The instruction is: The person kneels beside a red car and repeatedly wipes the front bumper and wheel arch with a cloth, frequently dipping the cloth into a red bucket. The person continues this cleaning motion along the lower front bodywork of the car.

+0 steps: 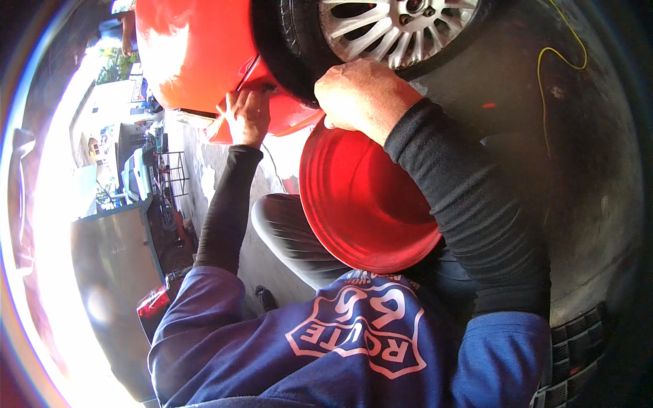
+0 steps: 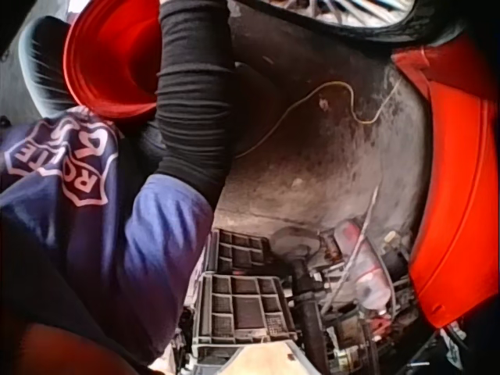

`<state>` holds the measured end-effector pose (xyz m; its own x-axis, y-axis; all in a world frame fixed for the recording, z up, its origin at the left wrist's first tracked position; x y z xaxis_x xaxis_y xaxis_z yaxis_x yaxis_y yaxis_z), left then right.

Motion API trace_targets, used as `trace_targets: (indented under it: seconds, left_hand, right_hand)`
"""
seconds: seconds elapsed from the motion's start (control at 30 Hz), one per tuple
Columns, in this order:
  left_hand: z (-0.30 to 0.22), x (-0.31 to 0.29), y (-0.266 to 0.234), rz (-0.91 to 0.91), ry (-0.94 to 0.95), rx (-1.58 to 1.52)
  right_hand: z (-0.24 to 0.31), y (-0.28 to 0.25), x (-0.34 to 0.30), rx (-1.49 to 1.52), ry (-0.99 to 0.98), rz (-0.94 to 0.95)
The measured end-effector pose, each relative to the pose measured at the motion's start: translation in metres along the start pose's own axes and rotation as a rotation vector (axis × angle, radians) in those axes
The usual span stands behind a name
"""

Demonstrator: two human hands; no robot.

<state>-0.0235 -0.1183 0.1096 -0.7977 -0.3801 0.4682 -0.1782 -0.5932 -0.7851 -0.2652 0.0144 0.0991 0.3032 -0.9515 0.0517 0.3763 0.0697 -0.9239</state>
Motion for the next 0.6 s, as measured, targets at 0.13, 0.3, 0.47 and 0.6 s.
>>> trace_targets:
  seconds: [0.13,0.3,0.47,0.6]
  left_hand:
    - [0.002,0.007,-0.006,-0.131,0.042,-0.07]
    - [0.004,0.006,0.004,-0.081,-0.004,-0.039]
    - [-0.005,-0.006,0.009,-0.017,0.025,-0.069]
    - [0.001,0.002,0.018,-0.025,-0.062,-0.048]
  right_hand:
    - [0.003,-0.002,-0.004,-0.036,0.054,0.09]
    - [0.006,-0.008,-0.004,-0.02,0.005,0.064]
    - [0.004,-0.005,-0.004,-0.025,0.007,0.085]
    - [0.0,-0.002,-0.005,-0.016,-0.005,0.143]
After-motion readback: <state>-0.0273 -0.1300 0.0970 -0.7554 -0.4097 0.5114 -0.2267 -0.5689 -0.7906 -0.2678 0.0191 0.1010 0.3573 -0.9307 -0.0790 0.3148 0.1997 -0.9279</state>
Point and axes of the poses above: each hand's wrist, its own x-axis towards the middle knuckle, its own y-axis out of the palm, z = x × y, the point moved 1 cm from there along x, towards the middle knuckle, and after that the axes turned 8 degrees about -x, right-handed, at the moved point
